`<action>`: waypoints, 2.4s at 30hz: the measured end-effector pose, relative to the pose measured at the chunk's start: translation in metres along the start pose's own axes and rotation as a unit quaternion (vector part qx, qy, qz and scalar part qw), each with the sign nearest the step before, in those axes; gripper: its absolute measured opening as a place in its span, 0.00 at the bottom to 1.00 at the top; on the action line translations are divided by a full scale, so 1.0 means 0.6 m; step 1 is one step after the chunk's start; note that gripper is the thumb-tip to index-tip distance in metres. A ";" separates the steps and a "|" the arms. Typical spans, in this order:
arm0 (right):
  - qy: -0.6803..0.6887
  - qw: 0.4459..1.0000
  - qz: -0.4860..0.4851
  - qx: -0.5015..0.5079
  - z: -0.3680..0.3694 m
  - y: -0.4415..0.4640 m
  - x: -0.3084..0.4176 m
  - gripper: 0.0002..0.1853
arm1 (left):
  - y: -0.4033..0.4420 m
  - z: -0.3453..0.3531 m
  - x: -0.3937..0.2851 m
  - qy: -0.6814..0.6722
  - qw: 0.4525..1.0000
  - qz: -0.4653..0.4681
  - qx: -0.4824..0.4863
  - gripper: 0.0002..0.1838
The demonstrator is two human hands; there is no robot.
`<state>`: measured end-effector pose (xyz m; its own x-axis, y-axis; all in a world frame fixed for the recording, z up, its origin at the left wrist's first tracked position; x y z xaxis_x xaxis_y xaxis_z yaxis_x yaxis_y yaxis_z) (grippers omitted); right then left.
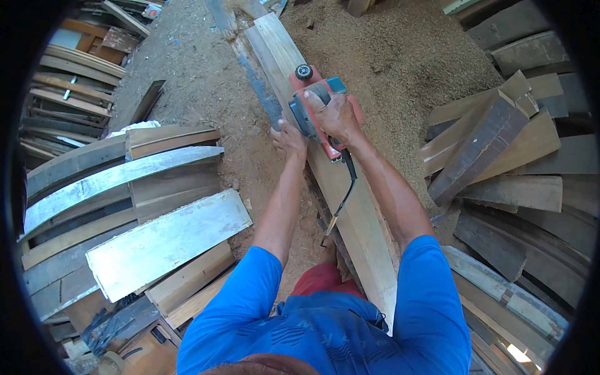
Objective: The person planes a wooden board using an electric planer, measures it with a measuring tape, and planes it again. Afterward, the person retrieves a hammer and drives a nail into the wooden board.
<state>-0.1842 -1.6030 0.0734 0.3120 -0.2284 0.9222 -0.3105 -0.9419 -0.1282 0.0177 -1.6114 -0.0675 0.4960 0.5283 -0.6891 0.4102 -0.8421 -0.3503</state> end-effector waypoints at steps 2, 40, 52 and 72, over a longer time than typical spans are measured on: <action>-0.010 1.000 0.006 0.010 0.001 0.013 0.014 0.31 | 0.002 0.005 0.011 -0.003 0.999 -0.028 -0.028 0.29; -0.106 0.994 0.018 0.029 0.091 0.341 0.107 0.40 | 0.061 0.023 -0.047 0.120 0.987 0.100 -0.035 0.27; -0.090 0.996 0.025 0.015 0.134 0.507 0.110 0.37 | 0.057 0.019 -0.051 0.102 0.990 0.099 -0.002 0.27; 0.138 0.987 0.082 0.021 -0.031 0.244 0.042 0.25 | 0.062 0.016 -0.063 0.118 0.990 0.069 -0.028 0.26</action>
<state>-0.2382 -1.7421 0.0846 0.0014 -0.3087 0.9512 -0.2963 -0.9086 -0.2944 0.0069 -1.6636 -0.0607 0.7123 0.4257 -0.5581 0.3650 -0.9038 -0.2235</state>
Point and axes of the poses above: each hand's wrist, its own y-axis towards the middle knuckle, its own z-axis out of the palm, x = y × z, the point moved 9 cm from there along y, towards the middle knuckle, and after that the axes turned 5 degrees about -y, right-handed, at the moved point
